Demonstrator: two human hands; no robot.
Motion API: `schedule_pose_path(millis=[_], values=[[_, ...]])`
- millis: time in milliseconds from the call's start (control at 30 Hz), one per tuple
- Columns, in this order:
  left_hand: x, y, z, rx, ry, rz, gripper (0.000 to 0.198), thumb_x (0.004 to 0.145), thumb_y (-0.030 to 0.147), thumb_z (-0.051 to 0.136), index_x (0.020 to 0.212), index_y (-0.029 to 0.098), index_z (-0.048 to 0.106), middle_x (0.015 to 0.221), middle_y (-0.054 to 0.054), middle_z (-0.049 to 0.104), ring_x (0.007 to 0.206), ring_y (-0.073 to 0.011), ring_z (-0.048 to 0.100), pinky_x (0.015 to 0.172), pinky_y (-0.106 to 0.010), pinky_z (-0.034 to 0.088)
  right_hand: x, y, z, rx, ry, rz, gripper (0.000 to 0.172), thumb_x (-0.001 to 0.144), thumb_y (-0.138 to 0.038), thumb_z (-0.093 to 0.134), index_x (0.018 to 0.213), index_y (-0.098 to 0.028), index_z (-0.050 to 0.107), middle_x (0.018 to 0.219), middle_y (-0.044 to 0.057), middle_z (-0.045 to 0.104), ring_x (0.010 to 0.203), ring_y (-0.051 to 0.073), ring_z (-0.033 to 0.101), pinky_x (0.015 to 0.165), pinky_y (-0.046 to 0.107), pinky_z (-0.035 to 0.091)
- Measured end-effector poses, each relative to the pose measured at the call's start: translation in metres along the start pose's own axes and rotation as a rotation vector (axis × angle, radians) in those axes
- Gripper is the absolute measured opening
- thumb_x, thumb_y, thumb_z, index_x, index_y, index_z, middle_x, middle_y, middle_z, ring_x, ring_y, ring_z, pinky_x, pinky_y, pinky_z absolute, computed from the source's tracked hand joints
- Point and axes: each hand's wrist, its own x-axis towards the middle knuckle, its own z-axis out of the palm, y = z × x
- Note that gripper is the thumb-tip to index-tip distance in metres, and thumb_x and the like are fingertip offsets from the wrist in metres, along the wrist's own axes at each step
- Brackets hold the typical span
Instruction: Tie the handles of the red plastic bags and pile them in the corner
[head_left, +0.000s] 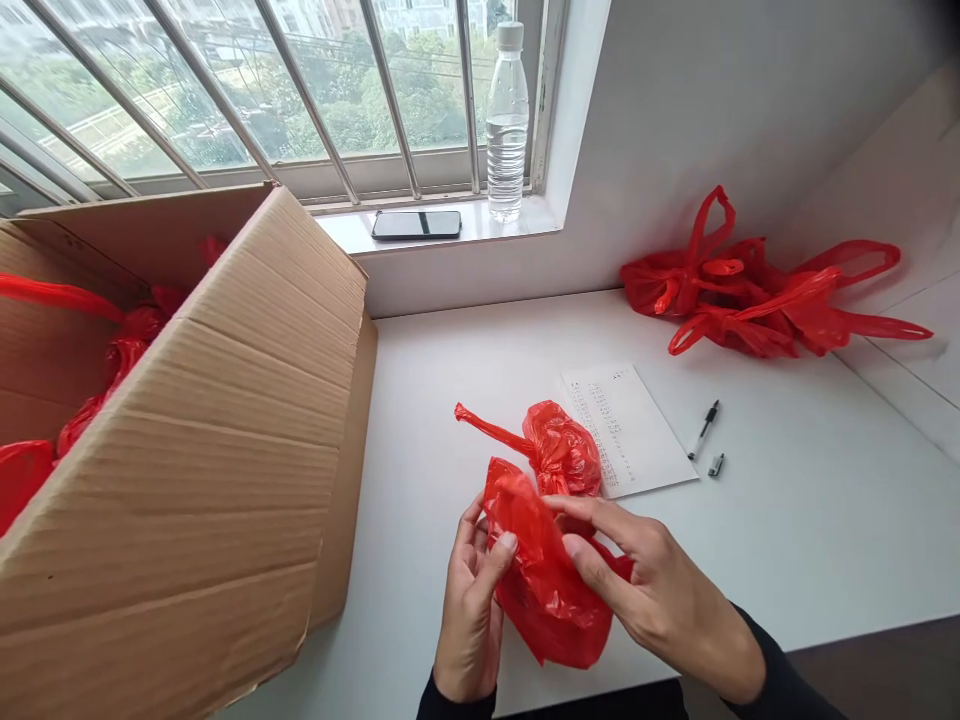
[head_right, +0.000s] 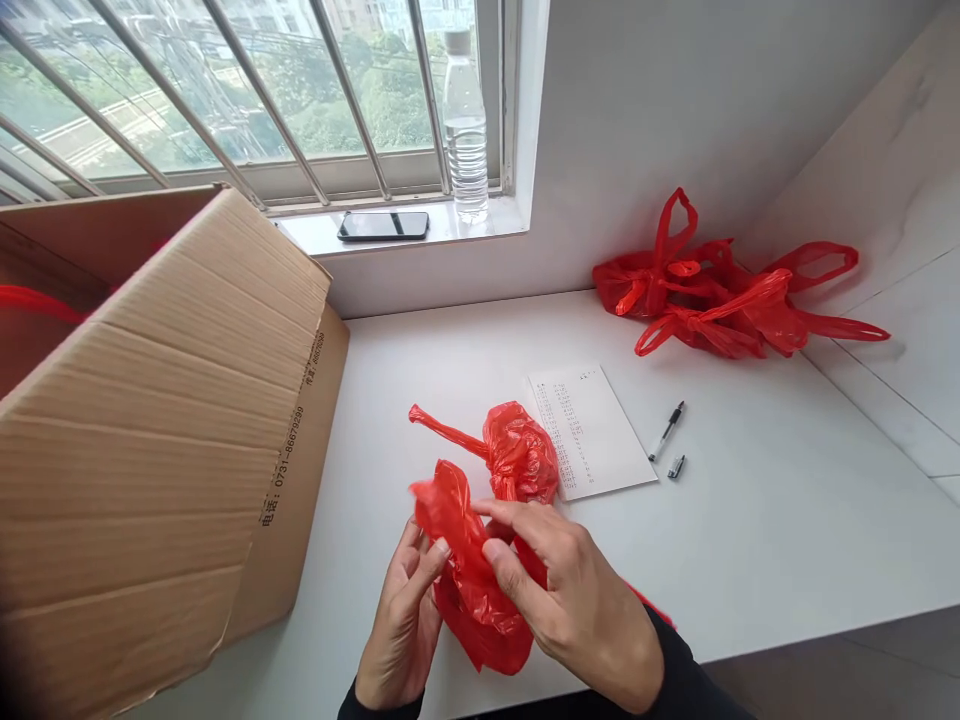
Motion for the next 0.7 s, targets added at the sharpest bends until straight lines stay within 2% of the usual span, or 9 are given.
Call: schedule_pose_path(millis=[67, 133, 233, 367, 467, 533, 600, 700], values=[[0.001, -0.003, 0.005, -0.007, -0.028, 0.011, 0.075, 0.071, 0.034, 0.086, 0.138, 0.027, 0.053, 0.132, -0.012, 0.066, 0.121, -0.0342, 0.062, 0.104, -0.045, 0.047, -0.007, -0.007, -0.002, 0.011, -0.070, -0.036, 0.034, 0.101, -0.039, 0.049, 0.131, -0.030, 0.062, 0.116, 0.005, 0.072, 0.104, 0.021, 0.068, 0.095, 0.037, 0.057], [0.005, -0.004, 0.014, 0.011, -0.047, 0.013, 0.067, 0.070, 0.034, 0.086, 0.129, 0.021, 0.059, 0.125, -0.014, 0.069, 0.118, -0.0363, 0.063, 0.103, -0.046, 0.048, -0.011, -0.010, -0.005, -0.007, -0.061, -0.065, 0.034, 0.101, -0.038, 0.049, 0.132, -0.033, 0.061, 0.116, 0.003, 0.072, 0.103, 0.020, 0.068, 0.094, 0.036, 0.057], [0.014, -0.003, 0.027, 0.011, -0.129, -0.015, 0.046, 0.079, 0.032, 0.078, 0.121, 0.018, 0.063, 0.123, -0.014, 0.069, 0.119, -0.0350, 0.063, 0.103, -0.046, 0.048, -0.012, -0.007, -0.010, -0.041, 0.011, -0.037, 0.038, 0.101, -0.039, 0.051, 0.137, -0.035, 0.057, 0.128, 0.004, 0.068, 0.114, 0.022, 0.065, 0.095, 0.037, 0.057], [0.024, -0.004, 0.036, 0.011, -0.295, -0.020, 0.045, 0.083, 0.026, 0.076, 0.124, 0.022, 0.059, 0.133, -0.011, 0.063, 0.126, -0.0307, 0.058, 0.105, -0.041, 0.046, -0.015, -0.001, -0.025, 0.047, 0.056, 0.081, 0.046, 0.100, -0.043, 0.053, 0.145, -0.035, 0.049, 0.143, 0.006, 0.059, 0.132, 0.026, 0.055, 0.109, 0.046, 0.050], [0.025, 0.001, 0.032, 0.095, -0.316, -0.009, 0.049, 0.079, 0.023, 0.080, 0.124, 0.021, 0.060, 0.133, -0.012, 0.063, 0.125, -0.0300, 0.058, 0.104, -0.038, 0.046, -0.020, 0.004, -0.041, 0.200, -0.050, 0.138, 0.051, 0.100, -0.043, 0.053, 0.149, -0.036, 0.043, 0.149, 0.006, 0.053, 0.141, 0.027, 0.045, 0.118, 0.050, 0.041], [0.025, 0.007, 0.025, 0.106, -0.282, -0.033, 0.049, 0.081, 0.024, 0.079, 0.126, 0.021, 0.059, 0.130, -0.012, 0.065, 0.120, -0.0292, 0.062, 0.101, -0.038, 0.049, -0.019, 0.009, -0.053, 0.350, -0.152, 0.156, 0.050, 0.100, -0.042, 0.053, 0.149, -0.035, 0.043, 0.144, 0.008, 0.056, 0.139, 0.027, 0.048, 0.118, 0.050, 0.040], [0.023, 0.012, 0.014, 0.075, -0.235, -0.060, 0.051, 0.081, 0.026, 0.078, 0.128, 0.023, 0.059, 0.124, -0.010, 0.069, 0.112, -0.0281, 0.067, 0.097, -0.038, 0.051, -0.010, 0.017, -0.060, 0.519, -0.195, 0.168, 0.045, 0.101, -0.043, 0.051, 0.145, -0.032, 0.048, 0.129, 0.010, 0.065, 0.125, 0.026, 0.060, 0.110, 0.049, 0.049], [0.019, 0.014, -0.005, -0.004, -0.131, -0.071, 0.052, 0.077, 0.032, 0.082, 0.124, 0.024, 0.063, 0.109, -0.008, 0.074, 0.099, -0.0282, 0.071, 0.088, -0.037, 0.056, 0.010, 0.027, -0.051, 0.689, -0.159, 0.205, 0.037, 0.100, -0.041, 0.055, 0.134, -0.027, 0.055, 0.105, 0.006, 0.067, 0.095, 0.020, 0.069, 0.081, 0.037, 0.063]])
